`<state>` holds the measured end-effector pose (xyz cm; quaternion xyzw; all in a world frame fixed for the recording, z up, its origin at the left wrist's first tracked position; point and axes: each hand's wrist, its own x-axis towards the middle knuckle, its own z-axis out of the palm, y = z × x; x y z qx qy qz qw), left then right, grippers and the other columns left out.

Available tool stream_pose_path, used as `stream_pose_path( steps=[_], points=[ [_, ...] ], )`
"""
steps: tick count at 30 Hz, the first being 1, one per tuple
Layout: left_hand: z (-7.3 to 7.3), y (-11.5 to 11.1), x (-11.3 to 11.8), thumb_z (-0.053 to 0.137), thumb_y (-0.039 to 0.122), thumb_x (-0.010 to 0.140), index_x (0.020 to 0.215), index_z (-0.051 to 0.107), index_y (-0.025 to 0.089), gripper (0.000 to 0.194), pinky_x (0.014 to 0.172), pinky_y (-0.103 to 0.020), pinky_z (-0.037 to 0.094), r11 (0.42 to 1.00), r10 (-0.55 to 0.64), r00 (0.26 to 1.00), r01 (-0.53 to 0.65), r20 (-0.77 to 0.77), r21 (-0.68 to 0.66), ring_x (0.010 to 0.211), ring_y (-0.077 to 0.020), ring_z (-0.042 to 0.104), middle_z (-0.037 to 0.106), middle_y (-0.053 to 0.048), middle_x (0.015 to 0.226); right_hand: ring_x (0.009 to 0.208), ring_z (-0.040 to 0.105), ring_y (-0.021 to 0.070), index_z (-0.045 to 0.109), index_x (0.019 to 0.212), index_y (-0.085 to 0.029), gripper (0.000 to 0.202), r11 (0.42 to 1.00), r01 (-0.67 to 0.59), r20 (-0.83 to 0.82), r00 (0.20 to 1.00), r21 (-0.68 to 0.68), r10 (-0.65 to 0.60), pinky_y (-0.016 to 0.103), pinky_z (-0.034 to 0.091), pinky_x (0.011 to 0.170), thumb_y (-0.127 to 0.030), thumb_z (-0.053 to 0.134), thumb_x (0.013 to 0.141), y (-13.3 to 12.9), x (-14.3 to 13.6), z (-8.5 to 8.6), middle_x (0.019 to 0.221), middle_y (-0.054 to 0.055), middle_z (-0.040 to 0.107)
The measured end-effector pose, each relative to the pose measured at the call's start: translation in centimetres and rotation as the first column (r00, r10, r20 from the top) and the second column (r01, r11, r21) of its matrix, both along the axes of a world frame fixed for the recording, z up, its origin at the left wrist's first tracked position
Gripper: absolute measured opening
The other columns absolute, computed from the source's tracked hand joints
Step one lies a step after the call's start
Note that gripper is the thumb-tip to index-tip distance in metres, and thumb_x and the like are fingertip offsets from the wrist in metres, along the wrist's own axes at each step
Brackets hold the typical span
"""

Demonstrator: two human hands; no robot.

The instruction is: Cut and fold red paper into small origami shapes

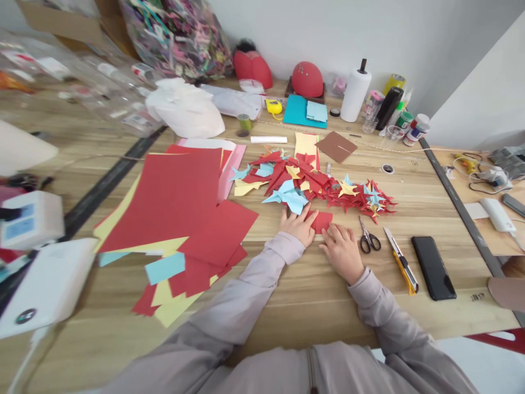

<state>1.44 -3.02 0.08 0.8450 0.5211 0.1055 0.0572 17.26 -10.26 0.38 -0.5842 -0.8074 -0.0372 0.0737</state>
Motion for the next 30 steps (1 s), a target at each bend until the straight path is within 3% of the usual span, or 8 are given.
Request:
stream_pose_path(
  steps=[4, 10, 15, 20, 23, 27, 28, 30],
  points=[
    [0.9, 0.2, 0.2, 0.047, 0.027, 0.077, 0.131, 0.053, 0.024, 0.054, 0.103, -0.060, 0.023, 0.999, -0.011, 0.999, 0.009, -0.040, -0.045, 0.118, -0.0348, 0.048, 0.040, -0.009, 0.146, 0.118, 0.044, 0.0274, 0.059, 0.121, -0.020, 0.037, 1.000, 0.002, -0.004, 1.000, -0.005, -0.002, 0.045, 0.031, 0.098, -0.038, 0.053, 0.089, 0.1, -0.1, 0.4, 0.130, 0.014, 0.054],
    [1.0, 0.4, -0.2, 0.046, 0.027, 0.078, 0.132, 0.051, 0.029, 0.054, 0.099, -0.058, 0.027, 0.998, -0.005, 1.000, 0.004, -0.030, -0.059, 0.119, -0.0343, 0.047, 0.037, -0.006, 0.148, 0.117, 0.045, 0.0277, 0.060, 0.120, -0.021, 0.036, 1.000, 0.003, -0.009, 1.000, -0.003, -0.003, 0.046, 0.032, 0.097, -0.038, 0.055, 0.088, 0.3, -0.2, 0.4, 0.129, 0.014, 0.055],
    [1.7, 2.0, -0.9, 0.051, 0.027, 0.075, 0.125, 0.057, 0.031, 0.051, 0.096, -0.055, 0.030, 0.991, -0.102, 0.992, 0.096, -0.067, -0.094, 0.116, -0.0341, 0.050, 0.049, -0.006, 0.140, 0.118, 0.044, 0.0280, 0.059, 0.121, -0.021, 0.037, 1.000, -0.001, -0.009, 1.000, -0.020, 0.001, 0.045, 0.031, 0.097, -0.037, 0.055, 0.088, 0.3, -0.1, 0.5, 0.130, 0.014, 0.054],
    [1.9, 3.2, -1.9, 0.051, 0.029, 0.077, 0.124, 0.058, 0.033, 0.047, 0.098, -0.054, 0.031, 0.978, -0.158, 0.985, 0.146, -0.075, -0.147, 0.122, -0.0327, 0.047, 0.049, -0.005, 0.140, 0.118, 0.044, 0.0272, 0.059, 0.121, -0.021, 0.036, 1.000, 0.001, -0.029, 1.000, -0.031, -0.002, 0.045, 0.032, 0.097, -0.037, 0.054, 0.089, 0.3, 0.0, 0.7, 0.131, 0.012, 0.054],
    [1.2, 3.5, -3.5, 0.050, 0.026, 0.078, 0.115, 0.064, 0.033, 0.040, 0.102, -0.053, 0.031, 0.970, -0.187, 0.982, 0.184, -0.004, -0.161, 0.122, -0.0296, 0.050, 0.053, -0.003, 0.136, 0.118, 0.044, 0.0270, 0.059, 0.121, -0.021, 0.036, 0.999, 0.007, -0.032, 0.999, -0.037, -0.009, 0.045, 0.032, 0.097, -0.037, 0.055, 0.089, 0.3, -0.1, 0.7, 0.131, 0.012, 0.054],
    [0.3, 3.3, -6.4, 0.044, 0.024, 0.082, 0.105, 0.070, 0.025, 0.035, 0.090, -0.034, 0.048, 0.958, -0.183, 0.955, 0.226, 0.233, -0.174, 0.103, -0.0197, 0.063, 0.068, -0.005, 0.114, 0.118, 0.044, 0.0275, 0.060, 0.120, -0.021, 0.036, 1.000, 0.010, -0.037, 0.999, -0.028, -0.011, 0.044, 0.032, 0.097, -0.037, 0.056, 0.088, 0.3, -0.2, 0.8, 0.130, 0.013, 0.054],
    [0.3, 3.0, -7.1, 0.043, 0.026, 0.084, 0.101, 0.071, 0.024, 0.034, 0.084, -0.030, 0.050, 0.966, -0.144, 0.949, 0.196, 0.279, -0.170, 0.096, -0.0187, 0.066, 0.071, -0.005, 0.105, 0.118, 0.044, 0.0277, 0.060, 0.120, -0.021, 0.036, 1.000, 0.009, -0.037, 0.999, -0.024, -0.010, 0.045, 0.032, 0.097, -0.036, 0.056, 0.088, 0.2, -0.2, 0.8, 0.130, 0.013, 0.054],
    [0.4, 2.3, -8.1, 0.045, 0.028, 0.084, 0.096, 0.073, 0.021, 0.032, 0.078, -0.030, 0.052, 0.994, 0.040, 0.955, -0.009, 0.292, -0.109, 0.087, -0.0202, 0.067, 0.073, -0.006, 0.096, 0.118, 0.045, 0.0280, 0.060, 0.120, -0.021, 0.036, 1.000, 0.005, -0.037, 0.999, -0.016, -0.005, 0.045, 0.033, 0.096, -0.036, 0.056, 0.088, 0.2, -0.3, 0.7, 0.130, 0.014, 0.054]
  ],
)
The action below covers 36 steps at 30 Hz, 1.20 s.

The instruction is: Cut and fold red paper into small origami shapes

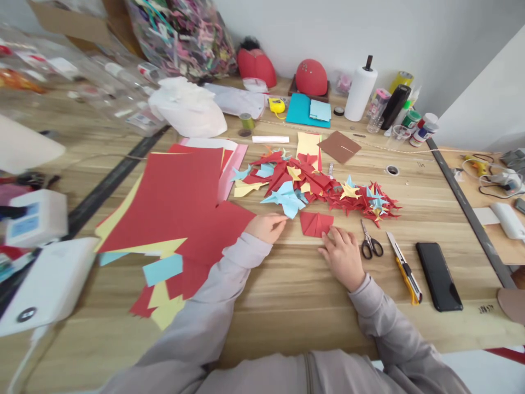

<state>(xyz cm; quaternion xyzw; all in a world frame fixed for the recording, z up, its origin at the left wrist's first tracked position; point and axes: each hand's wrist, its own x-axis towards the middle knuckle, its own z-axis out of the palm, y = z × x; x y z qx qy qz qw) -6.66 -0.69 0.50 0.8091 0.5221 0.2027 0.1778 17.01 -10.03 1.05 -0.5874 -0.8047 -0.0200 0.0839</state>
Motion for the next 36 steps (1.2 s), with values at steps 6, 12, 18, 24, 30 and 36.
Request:
stream_pose_path(
  steps=[6, 12, 18, 24, 30, 36],
  points=[
    [0.0, -3.0, 2.0, 0.043, 0.026, 0.088, 0.093, 0.071, 0.017, 0.030, 0.077, -0.033, 0.052, 0.959, 0.167, 0.985, -0.173, 0.048, 0.225, 0.084, -0.0211, 0.066, 0.072, -0.009, 0.090, 0.117, 0.045, 0.0289, 0.060, 0.120, -0.020, 0.037, 1.000, 0.000, -0.007, 1.000, 0.007, 0.000, 0.045, 0.034, 0.096, -0.036, 0.056, 0.088, 0.0, 0.0, -0.2, 0.130, 0.014, 0.054],
    [-1.3, -3.4, 5.5, 0.046, 0.020, 0.087, 0.102, 0.067, 0.014, 0.026, 0.087, -0.037, 0.051, 0.932, -0.168, 0.983, 0.136, 0.068, 0.335, 0.098, -0.0221, 0.060, 0.067, -0.011, 0.105, 0.118, 0.045, 0.0282, 0.060, 0.120, -0.020, 0.037, 1.000, 0.002, -0.021, 1.000, 0.006, -0.001, 0.044, 0.035, 0.096, -0.035, 0.058, 0.086, 0.0, 0.0, -0.2, 0.130, 0.015, 0.054],
    [-0.2, 0.1, 3.6, 0.043, 0.013, 0.086, 0.103, 0.067, 0.015, 0.030, 0.069, -0.036, 0.047, 0.872, 0.031, 0.994, 0.026, -0.109, 0.489, 0.076, -0.0216, 0.053, 0.062, -0.011, 0.083, 0.118, 0.044, 0.0277, 0.060, 0.120, -0.020, 0.037, 1.000, 0.002, -0.029, 1.000, 0.019, -0.001, 0.043, 0.036, 0.095, -0.035, 0.058, 0.086, 0.0, 0.0, -0.5, 0.129, 0.014, 0.054],
    [0.7, 1.7, 2.7, 0.046, 0.013, 0.084, 0.068, 0.069, 0.019, 0.029, 0.061, -0.031, 0.040, 0.805, -0.008, 0.978, 0.130, -0.209, 0.579, 0.068, -0.0188, 0.051, 0.059, -0.006, 0.070, 0.116, 0.046, 0.0283, 0.062, 0.118, -0.020, 0.036, 0.999, 0.011, -0.036, 0.999, 0.036, -0.009, 0.043, 0.036, 0.094, -0.035, 0.059, 0.086, 0.0, 0.0, -0.5, 0.128, 0.013, 0.056],
    [3.9, 1.9, 3.2, 0.057, 0.017, 0.080, 0.077, 0.070, 0.018, 0.013, 0.066, -0.028, 0.047, 0.760, 0.030, 0.918, -0.278, 0.396, 0.587, 0.071, -0.0144, 0.057, 0.062, -0.005, 0.078, 0.117, 0.046, 0.0276, 0.062, 0.118, -0.021, 0.035, 0.999, 0.013, -0.043, 0.999, 0.029, -0.012, 0.043, 0.036, 0.095, -0.036, 0.058, 0.087, 0.0, 0.0, -0.5, 0.128, 0.013, 0.055],
    [2.4, 6.1, 4.3, 0.068, 0.030, 0.066, 0.074, 0.067, 0.014, 0.017, 0.061, -0.028, 0.052, 0.873, 0.199, 0.459, -0.484, 0.866, 0.056, 0.066, -0.0148, 0.060, 0.061, 0.000, 0.068, 0.117, 0.046, 0.0270, 0.062, 0.118, -0.021, 0.035, 1.000, 0.019, -0.057, 0.998, 0.019, -0.018, 0.042, 0.036, 0.096, -0.035, 0.058, 0.086, 0.0, 0.0, -0.5, 0.128, 0.012, 0.055]
  ],
)
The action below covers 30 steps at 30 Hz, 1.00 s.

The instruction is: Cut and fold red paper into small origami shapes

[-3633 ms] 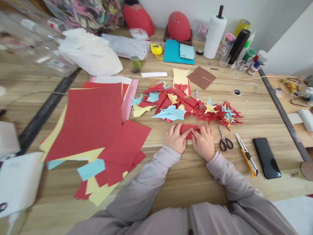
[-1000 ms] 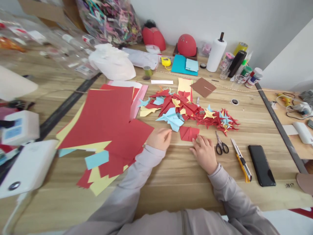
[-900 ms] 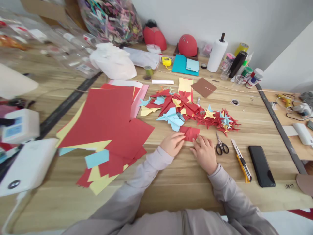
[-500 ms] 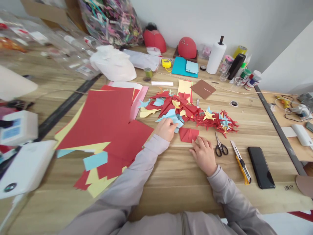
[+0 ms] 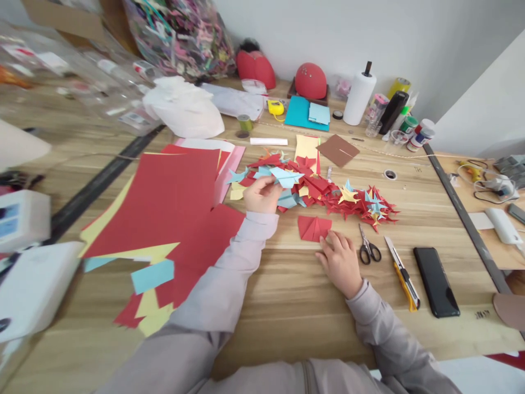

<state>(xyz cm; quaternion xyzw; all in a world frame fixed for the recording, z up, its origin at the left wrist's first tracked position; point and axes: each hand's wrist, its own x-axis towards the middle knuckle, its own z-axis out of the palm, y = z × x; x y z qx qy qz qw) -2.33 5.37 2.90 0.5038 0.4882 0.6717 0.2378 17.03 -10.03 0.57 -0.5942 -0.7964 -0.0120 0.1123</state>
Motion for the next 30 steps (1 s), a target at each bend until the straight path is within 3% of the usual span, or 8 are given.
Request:
stream_pose_path(
  steps=[3, 7, 12, 16, 18, 21, 26, 30],
  points=[
    [-2.1, 1.0, -0.3, 0.064, 0.024, 0.067, 0.072, 0.069, 0.016, 0.011, 0.072, -0.034, 0.053, 0.999, -0.022, 0.979, 0.013, -0.201, -0.048, 0.077, -0.0193, 0.062, 0.067, -0.004, 0.080, 0.117, 0.045, 0.0270, 0.061, 0.119, -0.021, 0.035, 1.000, -0.001, -0.003, 1.000, -0.002, 0.001, 0.042, 0.036, 0.096, -0.036, 0.058, 0.086, 0.0, 0.0, 0.0, 0.128, 0.012, 0.055],
    [-3.6, 1.2, -2.1, 0.060, 0.013, 0.066, 0.080, 0.073, 0.020, 0.021, 0.090, -0.042, 0.046, 0.995, 0.081, 0.816, -0.101, -0.572, -0.003, 0.095, -0.0253, 0.060, 0.069, -0.006, 0.099, 0.117, 0.045, 0.0269, 0.062, 0.118, -0.022, 0.035, 1.000, 0.005, 0.000, 1.000, -0.007, -0.005, 0.043, 0.035, 0.096, -0.036, 0.058, 0.087, 0.0, 0.0, 0.0, 0.128, 0.012, 0.055],
    [-2.2, 0.1, -4.8, 0.049, 0.003, 0.067, 0.089, 0.072, 0.020, 0.036, 0.088, -0.041, 0.048, 0.977, 0.204, 0.732, -0.198, -0.650, 0.082, 0.094, -0.0246, 0.061, 0.067, -0.007, 0.102, 0.117, 0.045, 0.0267, 0.062, 0.118, -0.022, 0.035, 1.000, 0.005, 0.001, 1.000, -0.008, -0.005, 0.042, 0.035, 0.096, -0.036, 0.058, 0.087, 0.0, 0.0, 0.0, 0.128, 0.012, 0.054],
    [-0.3, -3.5, -3.3, 0.049, 0.010, 0.077, 0.091, 0.070, 0.018, 0.027, 0.087, -0.042, 0.049, 0.957, 0.285, 0.739, -0.184, -0.611, 0.224, 0.095, -0.0239, 0.059, 0.067, -0.010, 0.097, 0.117, 0.045, 0.0267, 0.062, 0.118, -0.022, 0.035, 1.000, 0.003, 0.008, 1.000, -0.018, -0.003, 0.042, 0.036, 0.096, -0.036, 0.058, 0.087, 0.0, 0.0, 0.1, 0.128, 0.012, 0.054],
    [-0.3, -5.8, -1.3, 0.044, 0.010, 0.082, 0.095, 0.069, 0.019, 0.030, 0.086, -0.039, 0.051, 0.978, 0.053, 0.702, 0.108, -0.710, 0.180, 0.092, -0.0203, 0.061, 0.068, -0.008, 0.095, 0.118, 0.045, 0.0268, 0.061, 0.118, -0.021, 0.035, 1.000, 0.000, 0.010, 1.000, -0.020, 0.000, 0.042, 0.036, 0.096, -0.035, 0.058, 0.087, 0.0, 0.0, 0.2, 0.128, 0.013, 0.054],
    [-1.6, -8.6, 1.4, 0.038, 0.008, 0.085, 0.104, 0.068, 0.017, 0.036, 0.090, -0.039, 0.051, 0.911, -0.205, 0.493, 0.412, -0.845, 0.020, 0.102, -0.0211, 0.059, 0.068, -0.010, 0.105, 0.118, 0.044, 0.0271, 0.061, 0.119, -0.021, 0.035, 1.000, -0.002, 0.014, 1.000, -0.025, 0.003, 0.043, 0.036, 0.096, -0.035, 0.057, 0.087, 0.0, 0.0, 0.4, 0.128, 0.013, 0.054],
    [-3.9, -10.7, 2.8, 0.044, 0.028, 0.091, 0.113, 0.065, 0.008, 0.036, 0.100, -0.046, 0.043, 0.897, -0.266, 0.221, 0.413, -0.938, -0.157, 0.117, -0.0297, 0.051, 0.063, -0.014, 0.121, 0.118, 0.044, 0.0276, 0.060, 0.119, -0.020, 0.035, 0.999, -0.004, 0.021, 1.000, -0.045, 0.005, 0.044, 0.035, 0.097, -0.036, 0.053, 0.089, 0.0, 0.0, 0.5, 0.129, 0.014, 0.053],
    [-3.9, -11.6, 2.7, 0.043, 0.034, 0.092, 0.119, 0.061, 0.010, 0.041, 0.106, -0.049, 0.035, 0.904, -0.304, 0.142, 0.356, -0.942, -0.238, 0.123, -0.0301, 0.047, 0.057, -0.014, 0.130, 0.121, 0.042, 0.0290, 0.061, 0.118, -0.017, 0.034, 0.999, -0.016, 0.017, 1.000, -0.031, 0.017, 0.048, 0.031, 0.101, -0.034, 0.052, 0.089, 0.1, -0.2, 0.4, 0.130, 0.015, 0.053]
  ],
)
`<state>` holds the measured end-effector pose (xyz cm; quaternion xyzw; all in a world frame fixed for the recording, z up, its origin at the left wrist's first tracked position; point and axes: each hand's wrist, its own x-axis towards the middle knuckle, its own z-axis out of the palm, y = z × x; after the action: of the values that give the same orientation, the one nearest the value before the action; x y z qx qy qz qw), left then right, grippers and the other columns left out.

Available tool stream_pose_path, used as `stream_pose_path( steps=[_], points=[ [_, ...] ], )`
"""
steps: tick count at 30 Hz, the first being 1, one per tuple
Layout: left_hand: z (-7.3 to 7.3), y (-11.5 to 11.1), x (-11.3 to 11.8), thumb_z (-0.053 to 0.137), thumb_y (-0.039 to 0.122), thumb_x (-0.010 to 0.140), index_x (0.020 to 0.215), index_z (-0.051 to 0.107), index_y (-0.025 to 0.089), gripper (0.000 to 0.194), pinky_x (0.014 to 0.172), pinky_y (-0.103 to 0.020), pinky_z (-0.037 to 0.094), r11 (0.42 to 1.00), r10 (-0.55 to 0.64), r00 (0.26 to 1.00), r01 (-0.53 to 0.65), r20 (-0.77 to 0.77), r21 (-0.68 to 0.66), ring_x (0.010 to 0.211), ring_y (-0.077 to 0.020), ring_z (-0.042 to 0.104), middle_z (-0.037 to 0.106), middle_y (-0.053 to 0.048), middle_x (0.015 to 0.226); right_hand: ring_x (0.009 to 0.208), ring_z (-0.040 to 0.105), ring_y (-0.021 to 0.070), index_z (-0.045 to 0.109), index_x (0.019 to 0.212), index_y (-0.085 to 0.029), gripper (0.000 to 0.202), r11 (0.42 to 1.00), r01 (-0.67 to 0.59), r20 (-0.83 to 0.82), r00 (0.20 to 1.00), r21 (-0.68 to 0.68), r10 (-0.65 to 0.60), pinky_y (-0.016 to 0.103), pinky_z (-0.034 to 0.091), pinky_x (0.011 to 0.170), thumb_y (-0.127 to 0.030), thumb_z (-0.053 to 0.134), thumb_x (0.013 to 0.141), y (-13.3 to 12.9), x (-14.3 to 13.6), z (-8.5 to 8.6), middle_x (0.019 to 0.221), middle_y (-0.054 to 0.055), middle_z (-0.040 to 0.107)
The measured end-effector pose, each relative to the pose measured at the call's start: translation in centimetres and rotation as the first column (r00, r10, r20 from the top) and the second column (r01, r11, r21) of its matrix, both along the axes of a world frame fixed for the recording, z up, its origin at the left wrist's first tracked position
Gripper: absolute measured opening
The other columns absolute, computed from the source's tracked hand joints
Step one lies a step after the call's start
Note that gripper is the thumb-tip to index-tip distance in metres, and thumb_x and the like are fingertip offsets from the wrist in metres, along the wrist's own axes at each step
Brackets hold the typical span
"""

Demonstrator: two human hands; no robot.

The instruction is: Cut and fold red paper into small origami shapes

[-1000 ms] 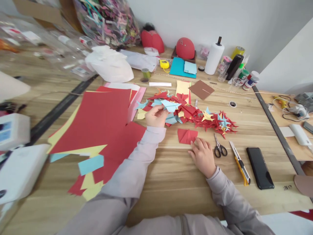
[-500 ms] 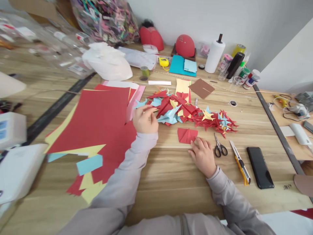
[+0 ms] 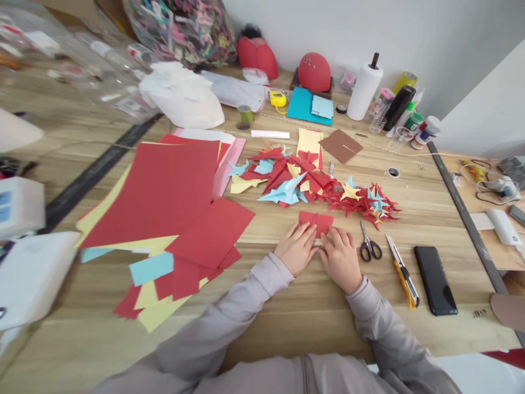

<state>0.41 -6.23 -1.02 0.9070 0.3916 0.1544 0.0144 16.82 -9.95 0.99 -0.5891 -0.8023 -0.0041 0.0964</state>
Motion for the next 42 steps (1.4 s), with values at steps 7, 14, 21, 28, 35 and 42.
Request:
stream_pose_path(
  steps=[7, 14, 21, 28, 35, 42],
  points=[
    [-0.2, -0.6, 0.0, 0.041, 0.040, 0.092, 0.127, 0.055, 0.010, 0.049, 0.110, -0.051, 0.027, 0.999, 0.033, 0.999, -0.034, -0.028, -0.035, 0.130, -0.0311, 0.041, 0.050, -0.015, 0.137, 0.125, 0.042, 0.0260, 0.057, 0.122, -0.013, 0.034, 0.993, -0.113, 0.012, 0.994, 0.025, 0.113, 0.050, 0.025, 0.107, -0.020, 0.044, 0.091, 0.1, 0.1, -0.7, 0.128, 0.015, 0.056],
    [-0.6, -0.6, -0.7, 0.041, 0.048, 0.090, 0.134, 0.047, 0.011, 0.058, 0.113, -0.053, 0.021, 0.994, -0.002, 1.000, -0.002, -0.031, -0.112, 0.136, -0.0298, 0.033, 0.044, -0.014, 0.142, 0.126, 0.043, 0.0254, 0.059, 0.119, -0.014, 0.032, 0.985, -0.154, 0.048, 0.987, 0.077, 0.151, 0.052, 0.021, 0.108, -0.019, 0.042, 0.093, 0.7, 0.1, -1.0, 0.129, 0.015, 0.056],
    [-0.7, -0.5, -0.7, 0.039, 0.050, 0.090, 0.134, 0.047, 0.013, 0.059, 0.113, -0.054, 0.018, 0.992, -0.004, 1.000, 0.002, -0.021, -0.128, 0.136, -0.0291, 0.032, 0.044, -0.013, 0.143, 0.120, 0.047, 0.0258, 0.058, 0.120, -0.014, 0.032, 0.980, -0.170, 0.073, 0.984, 0.102, 0.163, 0.054, 0.021, 0.107, -0.021, 0.040, 0.094, 0.7, -0.2, -1.6, 0.126, 0.015, 0.059],
    [0.1, -1.6, -1.0, 0.045, 0.049, 0.088, 0.135, 0.048, 0.016, 0.058, 0.112, -0.058, 0.016, 0.996, 0.081, 0.997, -0.082, -0.016, -0.033, 0.136, -0.0327, 0.031, 0.045, -0.012, 0.142, 0.112, 0.049, 0.0268, 0.058, 0.120, -0.015, 0.032, 0.987, -0.119, 0.080, 0.991, 0.112, 0.110, 0.056, 0.020, 0.107, -0.026, 0.047, 0.092, 0.3, -0.7, -1.0, 0.119, 0.015, 0.060],
    [0.5, -2.2, -1.0, 0.048, 0.046, 0.087, 0.131, 0.051, 0.013, 0.055, 0.111, -0.059, 0.021, 0.992, 0.113, 0.993, -0.112, 0.021, -0.061, 0.130, -0.0326, 0.039, 0.051, -0.013, 0.137, 0.093, 0.048, 0.0252, 0.056, 0.124, -0.018, 0.035, 0.993, -0.085, 0.122, 0.990, 0.081, 0.075, 0.052, 0.028, 0.102, -0.026, 0.045, 0.092, -0.3, -1.0, -0.4, 0.101, 0.012, 0.059],
    [0.5, -2.2, -0.5, 0.047, 0.043, 0.088, 0.131, 0.051, 0.012, 0.053, 0.110, -0.058, 0.022, 0.990, 0.114, 0.993, -0.112, 0.016, -0.082, 0.126, -0.0312, 0.043, 0.052, -0.014, 0.136, 0.088, 0.046, 0.0239, 0.056, 0.124, -0.019, 0.035, 0.992, -0.098, 0.139, 0.987, 0.077, 0.087, 0.050, 0.028, 0.101, -0.027, 0.044, 0.092, -0.1, -0.9, -0.4, 0.096, 0.011, 0.057]
  ],
)
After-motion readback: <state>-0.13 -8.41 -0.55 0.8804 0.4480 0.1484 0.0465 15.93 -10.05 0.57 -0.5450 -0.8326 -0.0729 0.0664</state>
